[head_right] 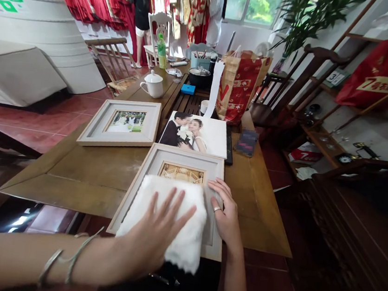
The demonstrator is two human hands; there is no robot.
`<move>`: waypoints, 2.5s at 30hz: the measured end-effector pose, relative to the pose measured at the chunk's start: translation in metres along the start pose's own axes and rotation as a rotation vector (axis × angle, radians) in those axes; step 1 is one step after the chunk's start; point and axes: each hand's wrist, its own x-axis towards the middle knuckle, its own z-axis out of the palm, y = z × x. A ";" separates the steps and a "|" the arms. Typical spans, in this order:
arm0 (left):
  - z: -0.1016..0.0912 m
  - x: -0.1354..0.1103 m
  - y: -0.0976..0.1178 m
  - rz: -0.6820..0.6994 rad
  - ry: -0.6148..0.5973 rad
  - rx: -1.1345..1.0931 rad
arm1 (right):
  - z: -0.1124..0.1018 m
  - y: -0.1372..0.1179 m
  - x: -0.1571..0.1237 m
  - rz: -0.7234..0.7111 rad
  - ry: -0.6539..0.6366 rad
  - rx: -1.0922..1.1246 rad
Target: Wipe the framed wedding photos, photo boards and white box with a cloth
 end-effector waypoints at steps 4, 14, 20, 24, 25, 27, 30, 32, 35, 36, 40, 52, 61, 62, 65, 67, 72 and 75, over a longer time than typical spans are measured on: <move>-0.004 0.044 -0.025 -0.122 -0.013 0.034 | 0.000 0.000 0.000 -0.005 0.001 0.008; -0.015 0.033 -0.028 -0.007 -0.117 -0.026 | 0.000 0.000 0.000 0.003 -0.002 0.006; -0.011 -0.020 0.002 0.127 -0.100 -0.049 | 0.000 -0.002 0.000 -0.004 -0.019 -0.008; -0.007 0.000 -0.006 0.046 -0.056 -0.040 | 0.000 -0.002 0.000 -0.005 -0.032 -0.004; -0.006 0.009 -0.010 0.014 -0.044 -0.036 | -0.001 -0.001 0.000 -0.004 -0.037 -0.002; -0.005 0.030 -0.020 -0.055 -0.025 -0.036 | 0.000 -0.001 0.000 -0.007 -0.035 0.008; -0.006 0.062 -0.037 -0.104 0.014 -0.057 | 0.000 0.000 0.001 -0.011 -0.008 0.027; -0.008 0.084 -0.050 -0.008 0.071 -0.081 | 0.001 0.000 0.001 -0.009 0.008 0.028; -0.011 0.114 -0.065 0.199 0.123 -0.088 | 0.001 -0.001 0.000 0.006 0.015 0.017; -0.012 0.122 -0.068 0.249 0.126 -0.084 | 0.001 -0.001 0.000 0.013 0.016 0.017; -0.017 0.135 -0.072 0.330 0.100 -0.076 | 0.002 -0.001 0.000 0.020 0.015 0.025; -0.019 0.031 -0.045 0.218 -0.132 -0.153 | 0.000 -0.001 0.001 -0.006 -0.004 0.012; -0.021 -0.013 0.011 0.422 -0.036 -0.226 | 0.000 -0.002 0.000 0.017 -0.004 0.037; -0.020 -0.011 0.016 0.419 -0.022 -0.205 | 0.000 -0.002 0.000 0.021 -0.004 0.041; -0.018 -0.004 0.027 0.311 -0.005 -0.125 | 0.000 -0.004 0.000 0.015 0.004 0.043; -0.015 0.004 0.028 0.203 -0.006 -0.047 | 0.000 -0.003 0.000 0.016 0.014 0.042; -0.015 0.048 0.003 -0.040 -0.002 0.075 | 0.001 0.002 -0.001 -0.028 0.018 0.062; -0.020 0.076 -0.017 -0.110 -0.004 0.088 | 0.002 0.005 -0.001 -0.030 0.046 0.056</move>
